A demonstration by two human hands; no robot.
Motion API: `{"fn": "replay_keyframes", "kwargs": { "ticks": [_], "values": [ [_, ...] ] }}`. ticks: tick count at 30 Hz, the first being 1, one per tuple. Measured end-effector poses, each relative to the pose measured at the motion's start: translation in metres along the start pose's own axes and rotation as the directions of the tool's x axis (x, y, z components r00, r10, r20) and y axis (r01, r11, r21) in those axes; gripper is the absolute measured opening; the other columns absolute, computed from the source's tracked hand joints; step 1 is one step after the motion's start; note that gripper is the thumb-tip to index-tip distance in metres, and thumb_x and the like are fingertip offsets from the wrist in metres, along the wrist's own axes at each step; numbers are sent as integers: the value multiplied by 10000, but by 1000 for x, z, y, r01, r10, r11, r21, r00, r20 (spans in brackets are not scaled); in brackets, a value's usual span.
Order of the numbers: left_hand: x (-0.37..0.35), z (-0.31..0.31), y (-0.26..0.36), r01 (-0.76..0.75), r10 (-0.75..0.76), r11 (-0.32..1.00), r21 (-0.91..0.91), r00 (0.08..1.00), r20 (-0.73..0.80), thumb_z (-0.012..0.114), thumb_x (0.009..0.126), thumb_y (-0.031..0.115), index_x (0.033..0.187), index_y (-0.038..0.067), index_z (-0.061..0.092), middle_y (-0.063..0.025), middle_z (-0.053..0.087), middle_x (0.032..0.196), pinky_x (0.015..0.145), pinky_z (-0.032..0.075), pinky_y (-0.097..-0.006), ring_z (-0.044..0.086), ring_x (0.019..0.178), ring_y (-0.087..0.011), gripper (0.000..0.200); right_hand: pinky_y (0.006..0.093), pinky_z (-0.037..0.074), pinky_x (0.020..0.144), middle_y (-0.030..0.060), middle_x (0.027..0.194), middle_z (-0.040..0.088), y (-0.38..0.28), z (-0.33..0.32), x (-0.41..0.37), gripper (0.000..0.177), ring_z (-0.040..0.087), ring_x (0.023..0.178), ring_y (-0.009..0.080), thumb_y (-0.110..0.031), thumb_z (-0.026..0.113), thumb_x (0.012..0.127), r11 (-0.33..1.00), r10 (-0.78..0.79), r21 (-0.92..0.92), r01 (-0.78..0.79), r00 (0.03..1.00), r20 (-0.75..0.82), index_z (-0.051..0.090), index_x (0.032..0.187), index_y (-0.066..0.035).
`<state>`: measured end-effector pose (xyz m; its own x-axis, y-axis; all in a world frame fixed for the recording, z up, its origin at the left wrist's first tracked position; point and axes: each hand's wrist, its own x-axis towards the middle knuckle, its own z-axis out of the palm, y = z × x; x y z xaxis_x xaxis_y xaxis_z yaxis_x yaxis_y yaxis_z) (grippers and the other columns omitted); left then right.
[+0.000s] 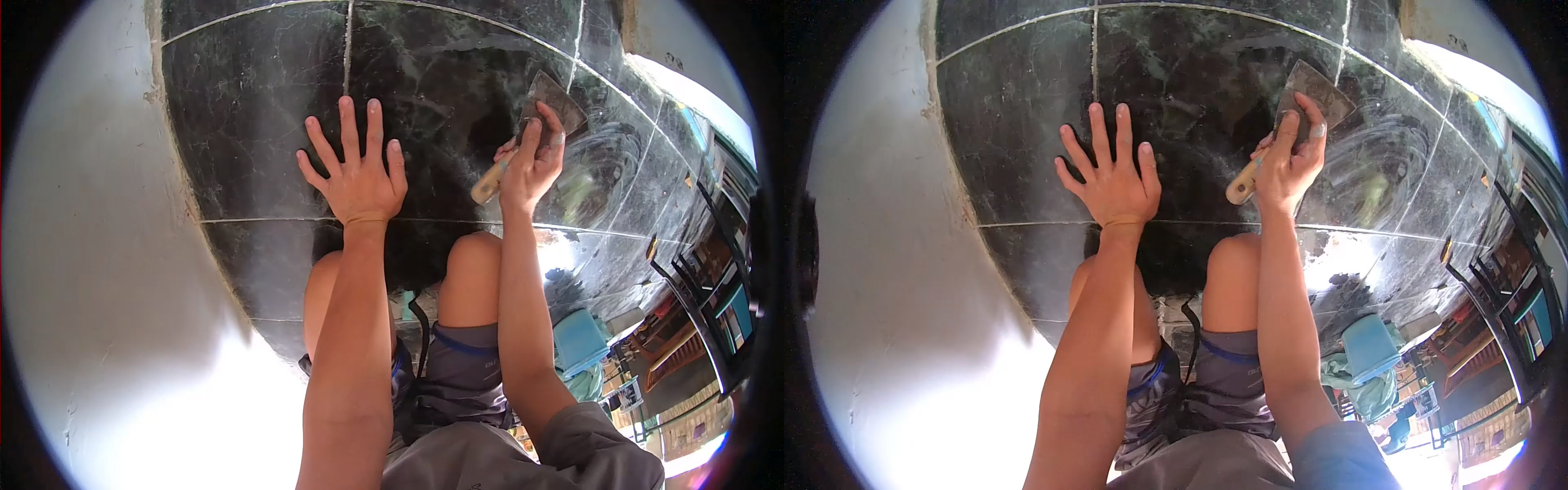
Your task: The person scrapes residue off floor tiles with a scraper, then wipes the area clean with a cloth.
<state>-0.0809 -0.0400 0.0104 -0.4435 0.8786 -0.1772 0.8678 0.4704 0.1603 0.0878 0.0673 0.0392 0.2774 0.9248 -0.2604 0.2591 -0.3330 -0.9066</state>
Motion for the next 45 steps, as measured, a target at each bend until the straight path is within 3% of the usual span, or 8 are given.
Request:
{"fn": "replay_keyframes", "kwargs": {
  "ticks": [5, 15, 27, 31, 33, 38, 44, 45],
  "values": [
    [-1, 0, 1, -4, 3, 1000, 30, 1000, 16, 410, 1072, 442, 1660, 384, 305, 36, 153, 1772, 1194, 125, -727, 113, 1597, -450, 600, 294, 508, 468, 60, 776, 538, 15, 2, 5, 258, 549, 530, 141, -137, 451, 1106, 974, 67, 218, -55, 997, -45, 521, 1353, -104],
    [0, 0, -1, -35, 34, 999, -38, 999, -35, 315, 1109, 354, 1664, 344, 299, 24, 156, 1769, 1217, 96, -727, 87, 1604, -442, 556, 340, 529, 450, 82, 729, 565, 26, 1, 17, 179, 605, 504, 177, -154, 502, 1077, 991, -50, 125, 41, 997, 65, 484, 1237, -77],
    [2, 3, 0, -42, 37, 999, -30, 988, -152, 357, 1083, 296, 1668, 229, 286, 30, 201, 1756, 1221, 135, -707, 146, 1595, -434, 593, 378, 544, 598, 82, 640, 666, 34, -8, 28, 168, 707, 584, 228, -236, 607, 1022, 944, -216, -199, 264, 948, 233, 559, 1121, -109],
    [3, 5, 1, -57, 52, 998, -12, 968, -245, 395, 1071, 319, 1648, 203, 346, 14, 257, 1740, 1191, 167, -731, 191, 1580, -449, 590, 432, 550, 670, 114, 689, 686, 43, -9, 34, 299, 724, 638, 289, -346, 702, 980, 888, -285, -299, 350, 928, 239, 575, 1139, -128],
    [4, 9, -1, -41, 44, 999, 17, 961, -272, 366, 1083, 398, 1652, 200, 343, 5, 259, 1739, 1217, 149, -715, 177, 1587, -434, 602, 457, 547, 758, 171, 813, 705, 40, -11, 35, 463, 736, 795, 355, -429, 802, 893, 843, -287, -396, 365, 927, 242, 575, 1163, -130],
    [3, 22, -3, -55, 50, 998, -5, 943, -328, 305, 1092, 498, 1665, 184, 311, -14, 256, 1740, 1261, 121, -676, 153, 1596, -418, 654, 433, 538, 864, 168, 1015, 699, 45, -19, 31, 541, 715, 910, 348, -387, 835, 857, 774, -473, -302, 557, 825, 308, 550, 1195, -74],
    [-25, 34, -8, -161, 136, 987, -26, 901, -412, 378, 1076, 506, 1630, 81, 362, -79, 299, 1719, 1268, 140, -635, 189, 1594, -391, 699, 434, 518, 924, 159, 1079, 703, 72, -43, -21, 573, 687, 1028, 333, -315, 874, 797, 864, -355, -212, 457, 850, 388, 548, 1216, -100],
    [-37, 35, -8, -192, 154, 980, -48, 892, -424, 394, 1072, 502, 1621, 72, 379, -89, 319, 1711, 1266, 148, -631, 204, 1591, -385, 698, 445, 523, 906, 180, 1074, 702, 65, -55, -45, 545, 698, 1001, 386, -283, 859, 802, 754, -485, -243, 611, 766, 421, 535, 1210, -119]
  ]
}}
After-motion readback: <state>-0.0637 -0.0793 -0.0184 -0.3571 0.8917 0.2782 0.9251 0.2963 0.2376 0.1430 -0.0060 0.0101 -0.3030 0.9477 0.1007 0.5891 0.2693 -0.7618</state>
